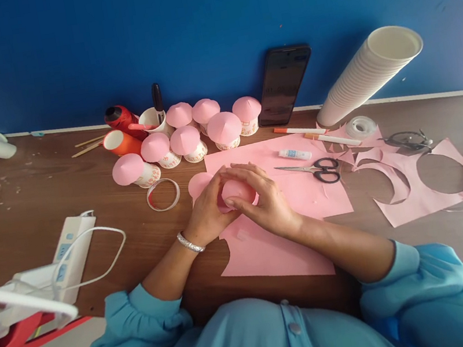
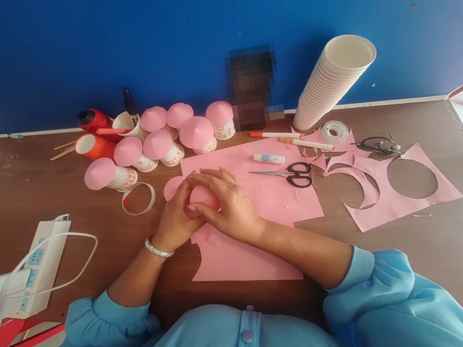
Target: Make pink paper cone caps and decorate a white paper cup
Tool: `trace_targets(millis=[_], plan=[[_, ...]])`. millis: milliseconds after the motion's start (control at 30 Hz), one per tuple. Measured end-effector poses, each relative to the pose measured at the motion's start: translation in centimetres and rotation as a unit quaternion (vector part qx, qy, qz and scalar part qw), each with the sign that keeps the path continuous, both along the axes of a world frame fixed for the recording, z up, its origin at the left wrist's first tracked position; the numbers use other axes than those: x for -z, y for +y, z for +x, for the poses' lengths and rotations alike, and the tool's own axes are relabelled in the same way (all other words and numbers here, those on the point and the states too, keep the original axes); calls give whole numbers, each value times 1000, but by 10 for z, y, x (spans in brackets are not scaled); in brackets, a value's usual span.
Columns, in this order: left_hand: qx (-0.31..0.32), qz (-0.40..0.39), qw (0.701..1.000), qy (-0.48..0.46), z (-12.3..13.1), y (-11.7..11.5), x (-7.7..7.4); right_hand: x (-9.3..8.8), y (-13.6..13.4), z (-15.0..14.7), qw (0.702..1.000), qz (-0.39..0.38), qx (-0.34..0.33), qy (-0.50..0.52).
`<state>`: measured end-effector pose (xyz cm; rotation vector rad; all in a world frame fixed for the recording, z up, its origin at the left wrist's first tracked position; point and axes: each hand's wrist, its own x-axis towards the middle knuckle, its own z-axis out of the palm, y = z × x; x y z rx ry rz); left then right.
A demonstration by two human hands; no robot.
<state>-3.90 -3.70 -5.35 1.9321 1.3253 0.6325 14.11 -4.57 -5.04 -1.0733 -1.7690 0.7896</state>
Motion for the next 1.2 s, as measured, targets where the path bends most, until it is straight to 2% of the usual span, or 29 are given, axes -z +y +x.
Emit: trace_targets(millis=[233,500,633,733,933,1067,1200], plan=[[-1,19,1000,-6,1,-1,4,4,-2,0,999,34,10,-15],[-4,36,999,4,5,0,5,3,-2,1,999,34,6,-19],[13,53,999,3,3,0,8,5,-2,5,999,36,-3,-9],[43,103,994,-4,-2,0,9,8,-3,7,999,38,-6,-13],[95,171,980,-46,-6,0,3,4,-5,9,999,52,11,-5],[84,166,982,-32,-5,0,1,2,-6,14,996,79,25,-9],[85,183,979,-15,-6,1,3,4,-7,17,997,63,28,-30]])
